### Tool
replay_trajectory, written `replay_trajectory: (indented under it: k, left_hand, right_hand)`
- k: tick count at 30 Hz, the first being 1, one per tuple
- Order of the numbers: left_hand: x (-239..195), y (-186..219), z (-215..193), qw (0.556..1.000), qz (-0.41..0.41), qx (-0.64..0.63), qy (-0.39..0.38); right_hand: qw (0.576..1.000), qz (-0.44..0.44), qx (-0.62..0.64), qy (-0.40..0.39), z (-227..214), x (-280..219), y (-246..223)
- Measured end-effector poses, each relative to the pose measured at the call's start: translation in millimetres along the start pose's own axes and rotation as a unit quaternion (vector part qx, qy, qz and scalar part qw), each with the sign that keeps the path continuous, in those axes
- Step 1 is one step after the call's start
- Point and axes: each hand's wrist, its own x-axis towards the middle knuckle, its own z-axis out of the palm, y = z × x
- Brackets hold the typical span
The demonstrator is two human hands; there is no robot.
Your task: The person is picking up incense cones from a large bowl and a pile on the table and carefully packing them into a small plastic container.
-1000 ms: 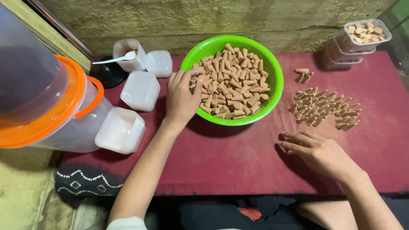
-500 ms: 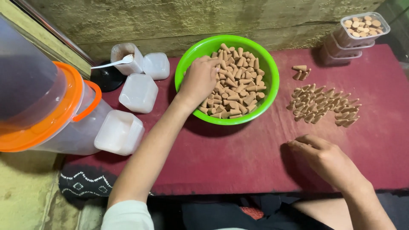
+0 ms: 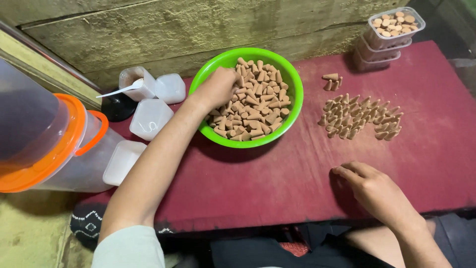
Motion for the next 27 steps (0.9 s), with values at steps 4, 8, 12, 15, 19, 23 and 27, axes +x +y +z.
replay_trajectory:
  k: [4,8,12,15,19,23,27]
  left_hand:
    - [-2,8,-4,0.998,-0.046,0.038,-0.025]
    - [4,14,-2,0.994,-0.045,0.080,-0.066]
    - [-3,33,-4,0.988,-0.040,0.121,-0.090]
    - [-20,53,-16,0.993,-0.073,0.061,-0.064]
    - [1,-6,17,0.997,0.012,0.076,0.007]
    - [-9,-4,11,0.999,0.010,-0.002,0.046]
    - [-40,38,-12,0.991,0.027,-0.101,0.083]
  right_hand:
    - [1.000,0.001,0.009,0.019,3,4,0]
    - [0.998,-0.018,-0.017,0.056,11,3,3]
    - [0.996,-0.036,-0.029,0.077,9,4,-1]
    - [0.994,-0.039,-0.044,0.093,12,4,-2]
    - [0.994,-0.019,-0.026,0.104,24,0,8]
    - [0.991,-0.030,-0.045,0.126,19,1,1]
    - [0.973,-0.044,-0.064,0.215,-4,8,-25]
